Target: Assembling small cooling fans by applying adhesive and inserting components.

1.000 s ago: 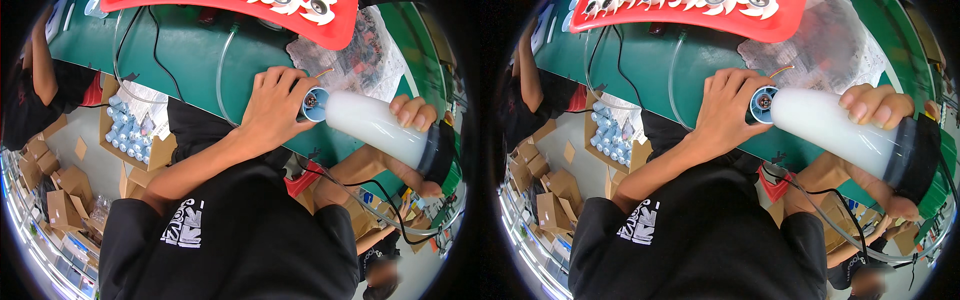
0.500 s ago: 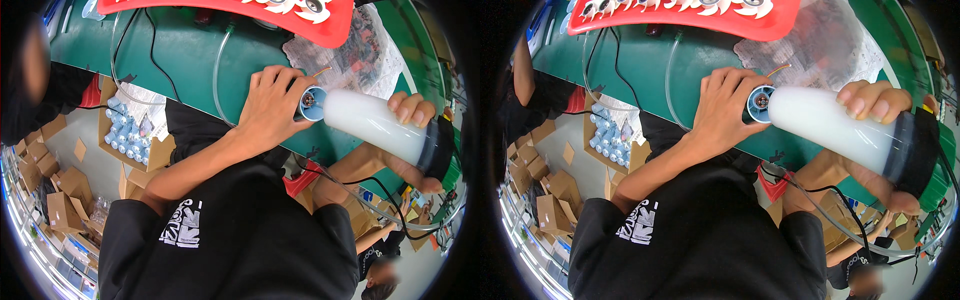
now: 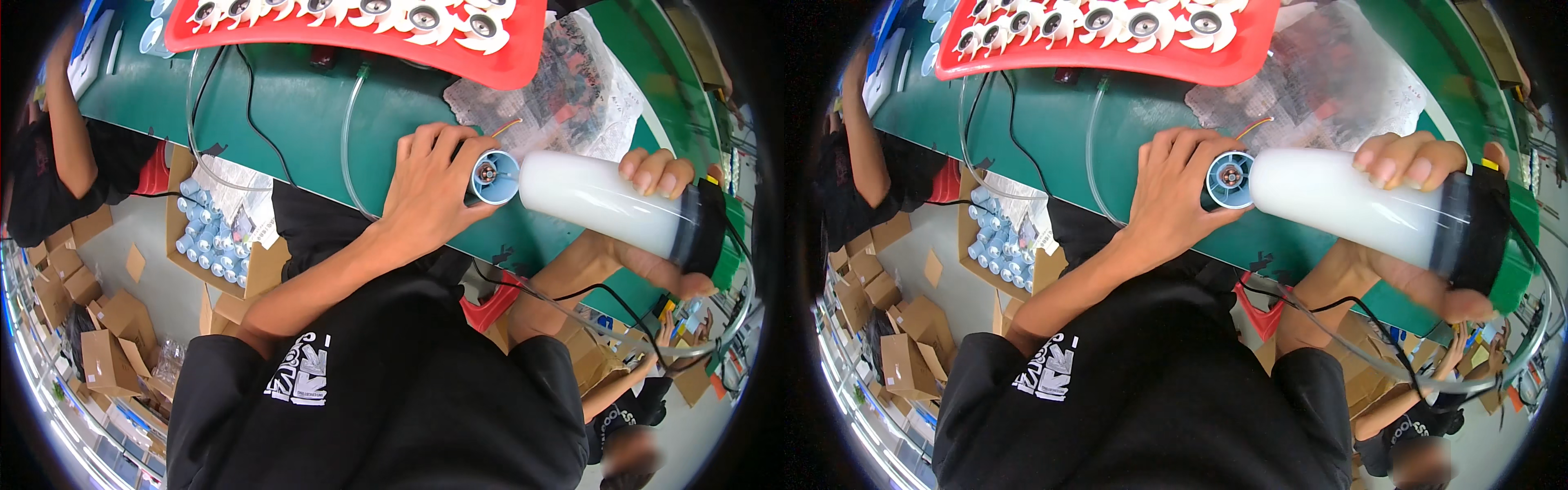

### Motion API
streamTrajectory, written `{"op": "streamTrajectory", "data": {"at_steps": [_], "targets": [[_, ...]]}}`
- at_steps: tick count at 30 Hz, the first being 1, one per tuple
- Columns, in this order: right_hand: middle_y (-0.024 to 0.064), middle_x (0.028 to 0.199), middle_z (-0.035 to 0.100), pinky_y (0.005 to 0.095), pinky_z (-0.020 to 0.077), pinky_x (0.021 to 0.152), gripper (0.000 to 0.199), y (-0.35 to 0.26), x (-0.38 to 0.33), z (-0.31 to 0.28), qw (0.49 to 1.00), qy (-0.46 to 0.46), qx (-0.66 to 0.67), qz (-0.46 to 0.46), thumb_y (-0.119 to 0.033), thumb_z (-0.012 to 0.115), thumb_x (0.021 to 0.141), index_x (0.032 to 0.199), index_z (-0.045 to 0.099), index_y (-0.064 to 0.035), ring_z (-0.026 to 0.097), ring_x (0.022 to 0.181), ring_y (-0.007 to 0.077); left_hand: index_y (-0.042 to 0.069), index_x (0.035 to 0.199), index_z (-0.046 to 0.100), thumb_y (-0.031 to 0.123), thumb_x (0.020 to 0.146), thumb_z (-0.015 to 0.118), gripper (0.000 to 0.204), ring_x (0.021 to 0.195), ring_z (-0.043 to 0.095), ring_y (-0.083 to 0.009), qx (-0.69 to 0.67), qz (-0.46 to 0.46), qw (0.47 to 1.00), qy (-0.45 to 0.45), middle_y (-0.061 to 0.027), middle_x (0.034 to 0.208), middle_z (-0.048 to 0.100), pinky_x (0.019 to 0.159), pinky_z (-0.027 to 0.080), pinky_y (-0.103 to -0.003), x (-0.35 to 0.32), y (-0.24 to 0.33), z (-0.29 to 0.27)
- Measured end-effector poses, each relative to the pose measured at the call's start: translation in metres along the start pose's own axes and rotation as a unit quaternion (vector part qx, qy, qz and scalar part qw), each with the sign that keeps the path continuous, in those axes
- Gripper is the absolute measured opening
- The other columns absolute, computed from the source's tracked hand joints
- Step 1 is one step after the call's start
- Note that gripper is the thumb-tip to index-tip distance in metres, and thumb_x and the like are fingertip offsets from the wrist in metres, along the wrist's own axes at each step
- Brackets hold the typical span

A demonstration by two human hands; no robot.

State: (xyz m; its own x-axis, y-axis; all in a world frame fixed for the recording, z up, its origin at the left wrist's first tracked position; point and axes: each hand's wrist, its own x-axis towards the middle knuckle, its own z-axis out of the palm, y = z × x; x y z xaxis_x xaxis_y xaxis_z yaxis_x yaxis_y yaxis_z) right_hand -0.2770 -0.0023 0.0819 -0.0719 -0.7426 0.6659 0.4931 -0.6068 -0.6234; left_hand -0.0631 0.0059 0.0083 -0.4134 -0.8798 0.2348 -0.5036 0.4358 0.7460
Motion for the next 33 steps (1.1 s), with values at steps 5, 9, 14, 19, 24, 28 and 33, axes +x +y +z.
{"op": "streamTrajectory", "data": {"at_steps": [5, 9, 14, 19, 24, 28, 33], "targets": [[0.0122, 0.095, 0.05, 0.0425, 0.0385, 0.077, 0.101, -0.019, 0.003, -0.021, 0.986, 0.124, 0.11, -0.005, -0.074, 0.065, 0.073, 0.135, 0.035, 0.0008, 0.048, 0.084, 0.0242, 0.013, 0.114, 0.061, 0.027, 0.068, 0.083, 0.054, 0.11, 0.048, -0.0272, 0.0, 0.002, 1.0, 0.0, -0.0054, 0.113, 0.057, 0.089, 0.035, -0.04, 0.001, 0.0, -0.001], [0.0094, 0.092, 0.051, 0.0376, 0.0426, 0.075, 0.088, -0.039, -0.001, -0.042, 0.96, 0.236, 0.152, -0.019, -0.064, 0.07, 0.073, 0.126, 0.044, 0.0015, 0.05, 0.082, 0.0212, 0.012, 0.116, 0.06, 0.029, 0.068, 0.083, 0.056, 0.111, 0.048, -0.0285, -0.004, 0.008, 1.0, 0.0, -0.0072, 0.114, 0.057, 0.091, 0.035, -0.041, -0.001, 0.002, -0.001], [0.0088, 0.089, 0.051, 0.0341, 0.0454, 0.072, 0.078, -0.041, -0.023, -0.057, 0.928, 0.332, 0.165, -0.024, -0.058, 0.068, 0.078, 0.122, 0.045, 0.0017, 0.051, 0.079, 0.0205, 0.011, 0.116, 0.06, 0.029, 0.068, 0.083, 0.056, 0.112, 0.048, -0.0287, 0.023, -0.011, 1.0, -0.012, -0.0075, 0.115, 0.057, 0.093, 0.035, -0.042, -0.002, 0.003, -0.004], [0.0102, 0.087, 0.054, 0.0368, 0.0456, 0.071, 0.082, -0.029, -0.03, -0.044, 0.927, 0.343, 0.148, -0.013, -0.065, 0.061, 0.081, 0.125, 0.045, 0.0023, 0.053, 0.077, 0.023, 0.011, 0.117, 0.057, 0.026, 0.071, 0.081, 0.055, 0.108, 0.048, -0.0287, 0.021, 0.005, 1.0, -0.014, -0.0067, 0.114, 0.056, 0.09, 0.036, -0.042, 0.0, 0.004, -0.005], [0.0109, 0.087, 0.057, 0.041, 0.0457, 0.07, 0.089, -0.005, -0.028, -0.013, 0.939, 0.334, 0.085, 0.011, -0.074, 0.05, 0.082, 0.133, 0.044, -0.001, 0.054, 0.075, 0.0247, 0.011, 0.116, 0.058, 0.026, 0.07, 0.082, 0.054, 0.109, 0.048, -0.0283, 0.012, 0.004, 1.0, -0.012, -0.0068, 0.114, 0.056, 0.089, 0.036, -0.041, 0.001, 0.003, -0.003], [0.0113, 0.086, 0.06, 0.0423, 0.0457, 0.069, 0.091, 0.007, -0.025, -0.005, 0.951, 0.308, 0.024, 0.012, -0.078, 0.044, 0.082, 0.135, 0.045, -0.0041, 0.056, 0.073, 0.0252, 0.01, 0.115, 0.058, 0.026, 0.07, 0.082, 0.054, 0.11, 0.048, -0.0279, 0.009, 0.004, 1.0, -0.012, -0.0067, 0.114, 0.056, 0.089, 0.036, -0.041, 0.001, 0.003, -0.004], [0.0107, 0.086, 0.057, 0.0417, 0.0451, 0.069, 0.091, 0.009, -0.025, 0.002, 0.955, 0.295, -0.007, 0.01, -0.077, 0.048, 0.081, 0.133, 0.044, -0.0033, 0.054, 0.074, 0.0244, 0.01, 0.115, 0.058, 0.026, 0.07, 0.082, 0.054, 0.11, 0.048, -0.0276, 0.011, 0.009, 1.0, -0.013, -0.0066, 0.114, 0.055, 0.089, 0.036, -0.041, -0.001, 0.002, -0.004]]}}
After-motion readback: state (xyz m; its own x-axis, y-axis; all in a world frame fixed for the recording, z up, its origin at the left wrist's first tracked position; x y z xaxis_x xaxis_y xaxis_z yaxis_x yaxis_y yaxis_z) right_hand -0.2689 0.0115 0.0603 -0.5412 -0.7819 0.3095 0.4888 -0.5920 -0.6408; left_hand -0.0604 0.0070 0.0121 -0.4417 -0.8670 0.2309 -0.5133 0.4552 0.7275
